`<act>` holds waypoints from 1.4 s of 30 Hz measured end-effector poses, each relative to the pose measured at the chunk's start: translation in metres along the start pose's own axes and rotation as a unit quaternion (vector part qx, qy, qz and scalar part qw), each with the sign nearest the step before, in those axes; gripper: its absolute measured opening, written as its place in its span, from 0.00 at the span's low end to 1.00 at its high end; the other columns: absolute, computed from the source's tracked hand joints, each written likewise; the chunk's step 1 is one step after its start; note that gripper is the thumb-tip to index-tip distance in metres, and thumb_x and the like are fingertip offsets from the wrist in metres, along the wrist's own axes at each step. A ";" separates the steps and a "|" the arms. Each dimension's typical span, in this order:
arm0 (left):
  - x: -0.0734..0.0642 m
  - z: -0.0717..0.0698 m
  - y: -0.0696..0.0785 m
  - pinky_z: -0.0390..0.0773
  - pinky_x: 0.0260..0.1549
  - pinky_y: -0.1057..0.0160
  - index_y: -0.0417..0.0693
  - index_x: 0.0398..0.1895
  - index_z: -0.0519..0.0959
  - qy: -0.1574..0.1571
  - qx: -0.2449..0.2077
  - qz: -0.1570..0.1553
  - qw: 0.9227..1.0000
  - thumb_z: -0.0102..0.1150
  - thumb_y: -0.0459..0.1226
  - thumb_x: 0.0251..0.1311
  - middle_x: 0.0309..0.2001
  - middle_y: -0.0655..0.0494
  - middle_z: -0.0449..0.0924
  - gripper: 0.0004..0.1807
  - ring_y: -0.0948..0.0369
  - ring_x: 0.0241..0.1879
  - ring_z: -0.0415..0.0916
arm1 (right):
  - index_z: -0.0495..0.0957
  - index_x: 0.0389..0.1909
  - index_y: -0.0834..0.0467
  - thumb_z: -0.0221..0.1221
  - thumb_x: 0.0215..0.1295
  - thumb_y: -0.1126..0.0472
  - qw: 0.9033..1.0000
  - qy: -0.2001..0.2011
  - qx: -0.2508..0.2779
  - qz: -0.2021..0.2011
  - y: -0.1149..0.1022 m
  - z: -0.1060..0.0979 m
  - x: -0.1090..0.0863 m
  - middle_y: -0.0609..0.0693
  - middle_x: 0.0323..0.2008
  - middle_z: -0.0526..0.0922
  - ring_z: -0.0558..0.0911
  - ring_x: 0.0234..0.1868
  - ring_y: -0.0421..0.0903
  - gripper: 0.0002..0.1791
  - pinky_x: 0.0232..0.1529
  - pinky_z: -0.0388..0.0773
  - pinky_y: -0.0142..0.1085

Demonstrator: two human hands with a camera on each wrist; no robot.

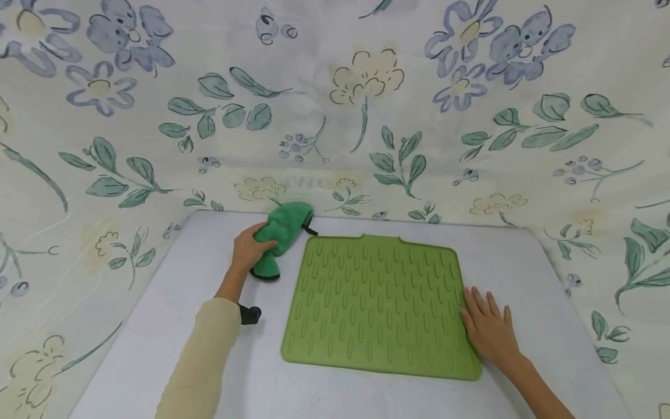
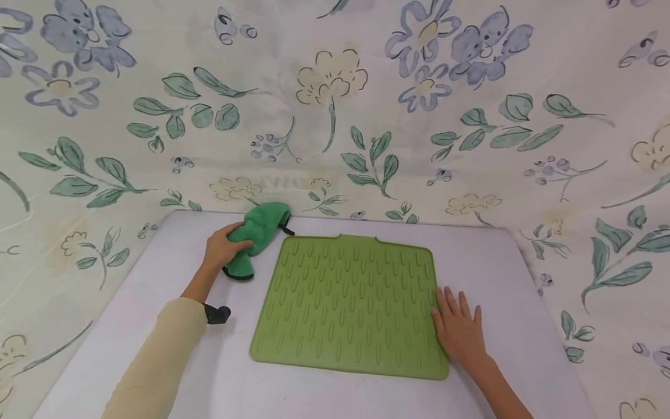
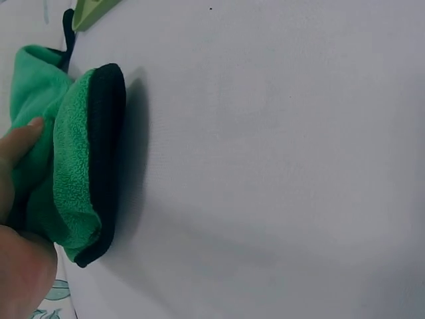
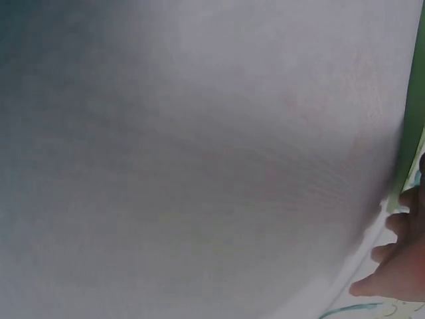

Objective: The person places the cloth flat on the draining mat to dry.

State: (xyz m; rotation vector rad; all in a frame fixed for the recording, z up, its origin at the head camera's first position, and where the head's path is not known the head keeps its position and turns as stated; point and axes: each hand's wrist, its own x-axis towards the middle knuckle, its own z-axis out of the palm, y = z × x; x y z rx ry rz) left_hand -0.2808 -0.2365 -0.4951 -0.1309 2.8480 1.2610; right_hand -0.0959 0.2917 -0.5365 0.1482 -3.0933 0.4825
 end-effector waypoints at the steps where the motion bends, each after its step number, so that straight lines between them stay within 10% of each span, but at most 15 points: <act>1: -0.001 0.000 0.000 0.58 0.68 0.41 0.39 0.73 0.65 0.005 -0.003 0.001 1.000 0.66 0.40 0.64 0.72 0.35 0.61 0.37 0.37 0.71 0.55 | 0.56 0.76 0.67 0.41 0.81 0.50 1.000 -0.001 0.000 0.001 0.000 0.000 0.000 0.67 0.74 0.56 0.48 0.73 0.71 0.32 0.65 0.39 0.73; 18: -0.006 -0.002 0.003 0.69 0.61 0.44 0.44 0.65 0.77 0.059 -0.066 0.037 0.995 0.67 0.38 0.64 0.64 0.41 0.74 0.26 0.43 0.65 0.67 | 0.53 0.77 0.66 0.39 0.82 0.48 1.000 -0.019 -0.001 0.016 0.001 0.006 0.001 0.68 0.75 0.52 0.43 0.74 0.73 0.33 0.65 0.33 0.73; 42: -0.032 0.011 0.071 0.74 0.56 0.44 0.42 0.63 0.78 0.011 -0.159 0.160 0.974 0.69 0.36 0.62 0.62 0.42 0.76 0.25 0.44 0.60 0.73 | 0.53 0.77 0.65 0.37 0.82 0.48 1.000 -0.018 -0.013 0.017 0.000 0.003 0.002 0.67 0.75 0.51 0.42 0.75 0.70 0.33 0.66 0.26 0.70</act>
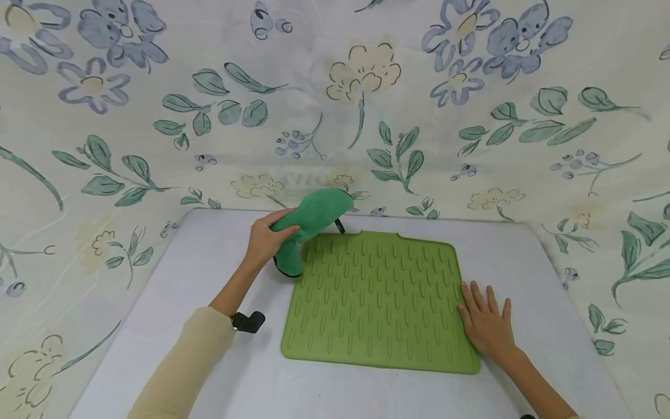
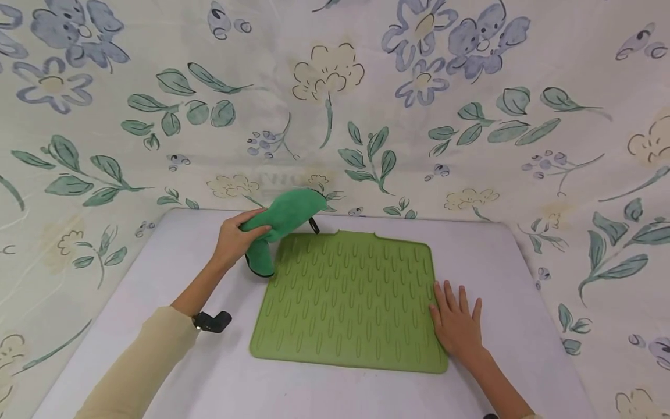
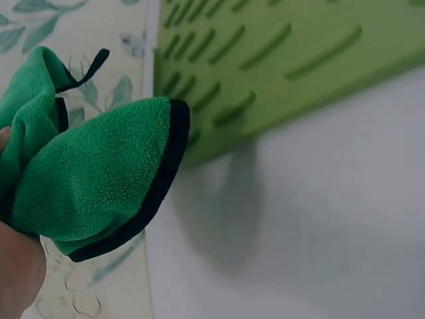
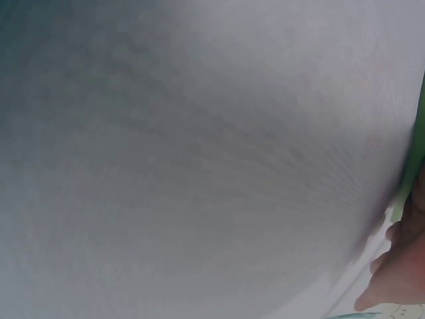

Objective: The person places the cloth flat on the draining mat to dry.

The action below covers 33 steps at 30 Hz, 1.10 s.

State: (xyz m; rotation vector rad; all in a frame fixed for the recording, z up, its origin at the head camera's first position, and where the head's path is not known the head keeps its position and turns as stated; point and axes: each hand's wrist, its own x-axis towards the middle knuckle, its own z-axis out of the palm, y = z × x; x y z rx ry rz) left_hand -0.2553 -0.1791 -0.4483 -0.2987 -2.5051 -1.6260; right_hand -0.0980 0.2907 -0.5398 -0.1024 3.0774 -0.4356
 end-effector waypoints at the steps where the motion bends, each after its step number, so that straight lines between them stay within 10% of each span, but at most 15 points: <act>1: -0.001 0.003 0.004 0.74 0.56 0.44 0.42 0.63 0.78 -0.006 -0.008 0.007 1.000 0.69 0.35 0.62 0.62 0.41 0.76 0.25 0.44 0.60 0.73 | 0.53 0.77 0.65 0.37 0.82 0.48 1.000 0.001 -0.001 0.000 0.000 0.000 0.000 0.67 0.75 0.51 0.42 0.75 0.70 0.33 0.66 0.26 0.70; 26: -0.027 0.090 0.039 0.77 0.55 0.55 0.42 0.58 0.82 -0.167 -0.027 0.133 0.977 0.72 0.34 0.57 0.58 0.46 0.80 0.24 0.50 0.58 0.77 | 0.52 0.77 0.65 0.38 0.82 0.48 1.000 -0.005 0.001 0.012 0.000 0.001 0.001 0.67 0.76 0.49 0.41 0.75 0.70 0.33 0.66 0.23 0.69; 33: -0.039 0.109 0.028 0.75 0.57 0.54 0.48 0.60 0.82 -0.219 -0.022 0.086 0.972 0.71 0.37 0.59 0.61 0.51 0.79 0.23 0.54 0.61 0.74 | 0.52 0.77 0.65 0.37 0.82 0.49 1.000 -0.014 0.001 0.013 -0.003 -0.001 0.002 0.67 0.76 0.48 0.40 0.75 0.71 0.33 0.65 0.23 0.69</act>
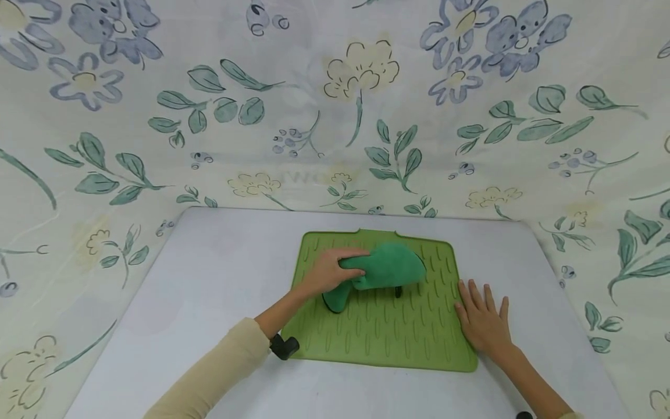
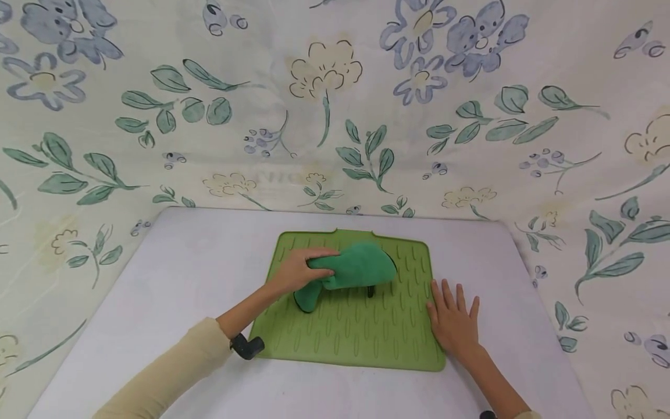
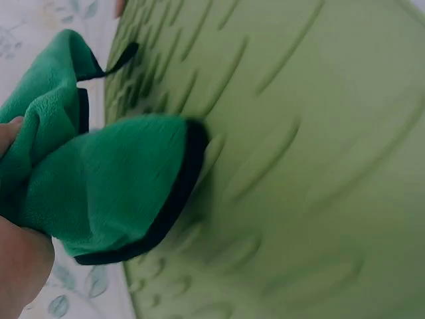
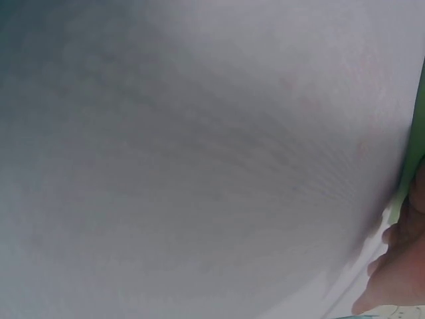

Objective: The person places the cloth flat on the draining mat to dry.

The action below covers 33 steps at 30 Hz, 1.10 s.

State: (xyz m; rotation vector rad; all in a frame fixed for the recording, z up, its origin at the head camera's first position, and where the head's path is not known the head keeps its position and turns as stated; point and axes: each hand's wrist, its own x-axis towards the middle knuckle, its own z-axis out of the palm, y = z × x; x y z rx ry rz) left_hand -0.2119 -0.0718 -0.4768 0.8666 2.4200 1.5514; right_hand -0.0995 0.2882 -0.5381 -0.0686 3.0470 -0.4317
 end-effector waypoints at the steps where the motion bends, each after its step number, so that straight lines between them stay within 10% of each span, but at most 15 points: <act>1: 0.000 0.003 -0.002 0.75 0.58 0.55 0.48 0.60 0.82 -0.005 -0.008 -0.006 1.000 0.71 0.37 0.60 0.61 0.51 0.78 0.23 0.54 0.61 0.74 | 0.51 0.77 0.65 0.37 0.82 0.49 1.000 -0.002 0.000 0.001 0.000 0.000 0.000 0.67 0.76 0.48 0.40 0.75 0.71 0.33 0.65 0.22 0.69; 14: -0.004 0.035 -0.016 0.73 0.60 0.54 0.52 0.61 0.82 -0.039 -0.006 -0.033 0.999 0.69 0.39 0.61 0.63 0.53 0.77 0.23 0.52 0.64 0.70 | 0.51 0.78 0.63 0.38 0.82 0.49 1.000 0.002 -0.008 -0.004 0.001 0.002 0.003 0.67 0.76 0.49 0.40 0.75 0.70 0.32 0.66 0.23 0.69; 33: -0.008 0.044 -0.020 0.73 0.59 0.57 0.44 0.58 0.82 -0.047 0.016 0.027 0.998 0.70 0.35 0.59 0.57 0.51 0.81 0.22 0.51 0.61 0.74 | 0.54 0.77 0.65 0.41 0.81 0.51 1.000 0.014 -0.013 -0.007 0.000 0.000 0.001 0.67 0.75 0.52 0.44 0.74 0.71 0.32 0.66 0.27 0.71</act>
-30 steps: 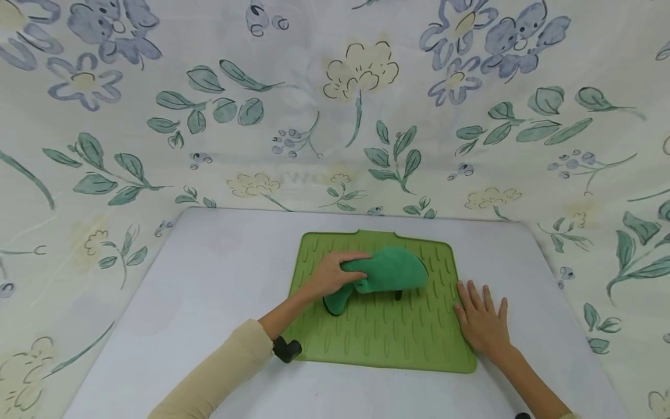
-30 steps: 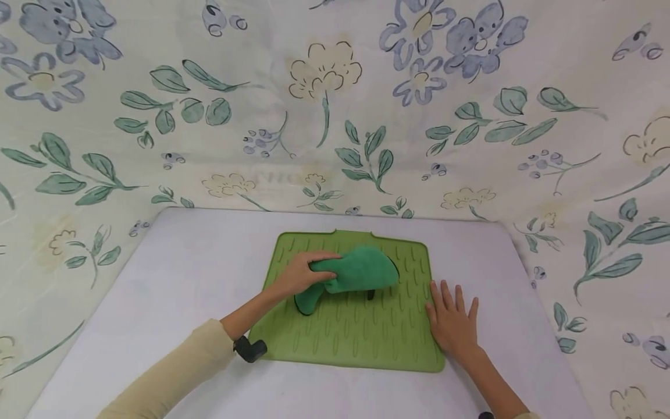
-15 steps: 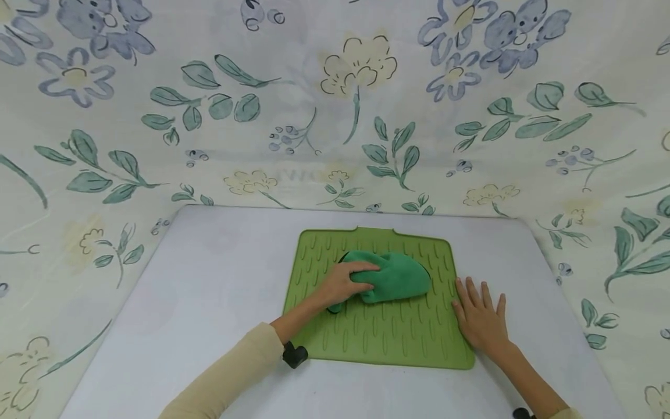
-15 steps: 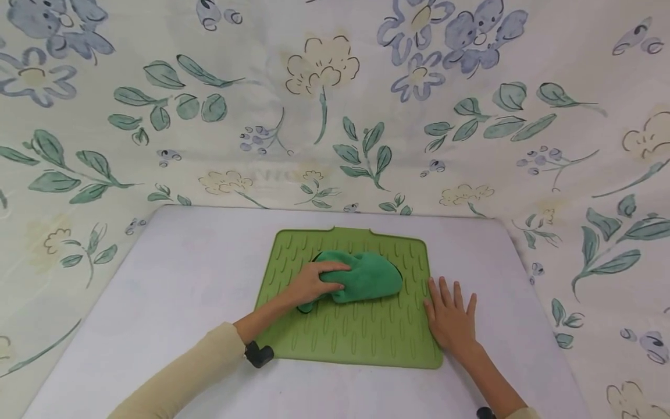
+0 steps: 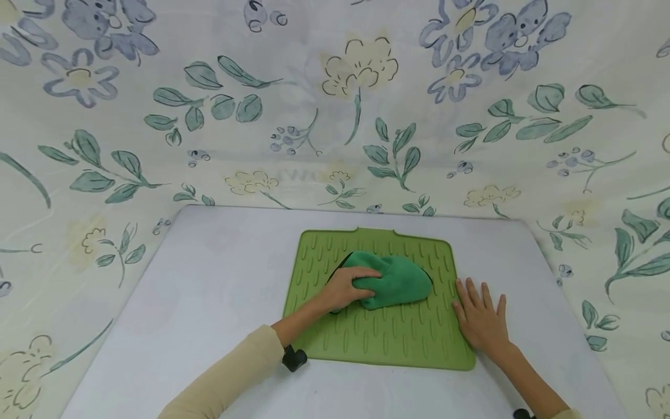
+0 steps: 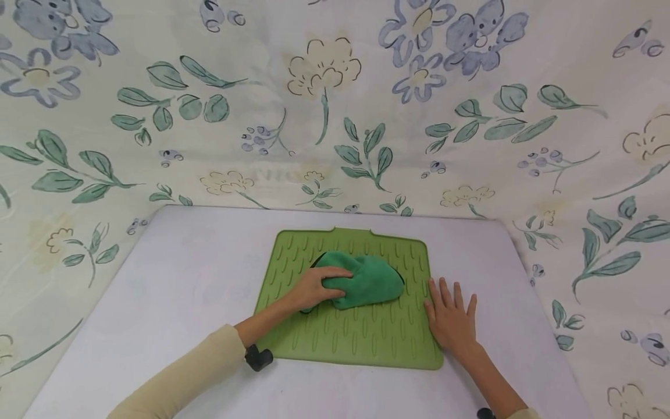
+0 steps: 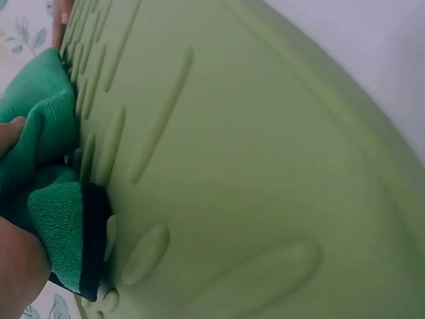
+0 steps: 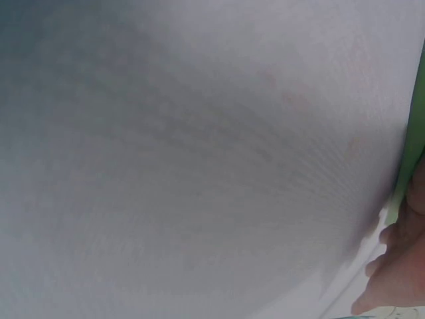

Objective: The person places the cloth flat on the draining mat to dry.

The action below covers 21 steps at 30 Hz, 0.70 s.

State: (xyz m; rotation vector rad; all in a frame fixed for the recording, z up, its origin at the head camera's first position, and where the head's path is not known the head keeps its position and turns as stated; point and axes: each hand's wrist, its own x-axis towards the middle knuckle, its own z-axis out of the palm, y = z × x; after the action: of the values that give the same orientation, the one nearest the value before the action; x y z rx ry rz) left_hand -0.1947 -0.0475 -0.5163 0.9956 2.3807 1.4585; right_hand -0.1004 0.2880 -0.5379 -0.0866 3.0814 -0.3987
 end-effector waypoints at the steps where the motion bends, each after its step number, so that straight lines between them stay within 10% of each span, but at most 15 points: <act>1: 0.000 0.000 0.000 0.73 0.60 0.56 0.44 0.58 0.82 -0.002 -0.001 -0.003 1.000 0.70 0.35 0.59 0.58 0.51 0.81 0.22 0.51 0.61 0.73 | 0.54 0.77 0.65 0.41 0.81 0.51 1.000 0.000 0.001 0.000 0.000 0.000 0.000 0.68 0.75 0.52 0.44 0.74 0.71 0.32 0.66 0.27 0.71; 21: 0.002 -0.008 0.012 0.70 0.62 0.55 0.42 0.60 0.80 0.004 -0.040 -0.012 0.999 0.69 0.35 0.61 0.59 0.49 0.79 0.23 0.50 0.64 0.70 | 0.56 0.76 0.65 0.42 0.81 0.51 1.000 0.016 0.000 -0.007 0.001 -0.001 0.000 0.68 0.74 0.53 0.46 0.74 0.71 0.31 0.65 0.30 0.72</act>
State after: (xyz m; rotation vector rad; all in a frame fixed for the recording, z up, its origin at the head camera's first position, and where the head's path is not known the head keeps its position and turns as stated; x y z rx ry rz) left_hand -0.1943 -0.0486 -0.5021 0.9406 2.3121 1.5380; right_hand -0.1005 0.2893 -0.5372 -0.1022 3.1150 -0.4039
